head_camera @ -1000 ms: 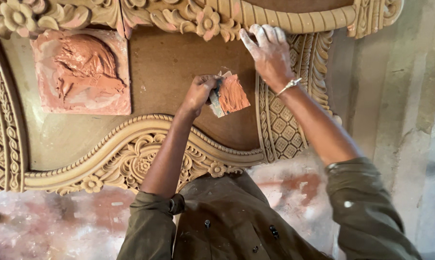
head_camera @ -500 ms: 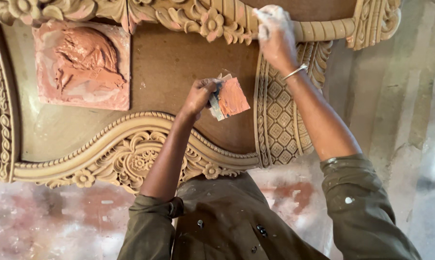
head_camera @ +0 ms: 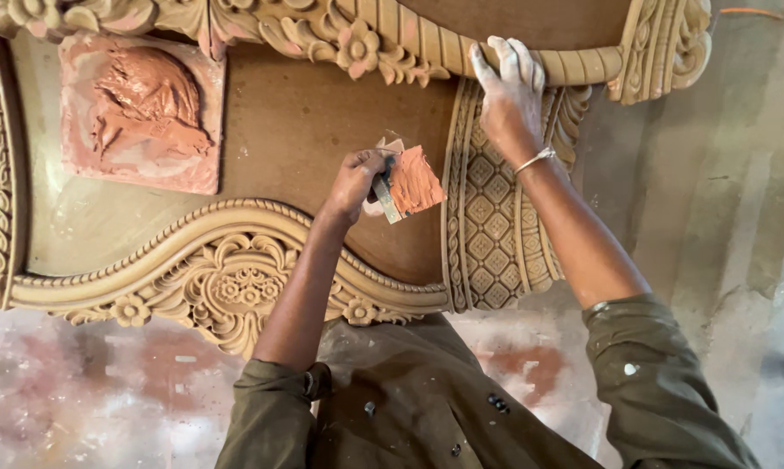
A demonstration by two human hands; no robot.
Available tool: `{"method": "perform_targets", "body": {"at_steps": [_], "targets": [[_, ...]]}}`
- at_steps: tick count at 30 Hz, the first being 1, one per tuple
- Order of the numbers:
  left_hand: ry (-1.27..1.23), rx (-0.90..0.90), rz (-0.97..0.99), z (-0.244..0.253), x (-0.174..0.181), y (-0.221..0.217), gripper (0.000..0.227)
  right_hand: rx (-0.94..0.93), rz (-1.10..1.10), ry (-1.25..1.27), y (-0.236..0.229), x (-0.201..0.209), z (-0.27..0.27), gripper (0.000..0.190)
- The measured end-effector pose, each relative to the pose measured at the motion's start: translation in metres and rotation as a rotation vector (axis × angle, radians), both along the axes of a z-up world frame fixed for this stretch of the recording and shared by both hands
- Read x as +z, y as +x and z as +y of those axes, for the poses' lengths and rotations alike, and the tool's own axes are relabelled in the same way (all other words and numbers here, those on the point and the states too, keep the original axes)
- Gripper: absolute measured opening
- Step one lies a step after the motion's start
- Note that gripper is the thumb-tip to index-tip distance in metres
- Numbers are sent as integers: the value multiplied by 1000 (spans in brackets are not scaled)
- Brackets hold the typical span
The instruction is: The person applies pinkish putty to the carved surface of a wooden furniture piece using a small metal spatula. They repeatedly scoop the putty from a square tile and spread it into the intricate grooves and patterns of the wood, smoothing the surface with the tool.
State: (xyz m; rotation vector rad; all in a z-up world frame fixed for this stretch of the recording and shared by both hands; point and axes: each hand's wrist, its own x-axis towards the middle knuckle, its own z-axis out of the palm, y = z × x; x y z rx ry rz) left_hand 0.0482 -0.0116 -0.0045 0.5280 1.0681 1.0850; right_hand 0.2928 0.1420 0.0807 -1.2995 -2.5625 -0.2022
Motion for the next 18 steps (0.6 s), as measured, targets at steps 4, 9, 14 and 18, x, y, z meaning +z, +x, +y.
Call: {"method": "perform_targets", "body": {"at_steps": [4,9,14,18], "targets": [[-17,35,-23,1,2,12,21,64,-208,99,12,14,-3,47],[-14,28,-26,2,19,23,24,121,-86,-52,15,12,9,47],[-39,8,22,9,30,32,23,102,-163,-55,11,16,-1,62],[-87,-2,-74,13,41,41,25,194,-31,-381,22,48,-28,57]]}}
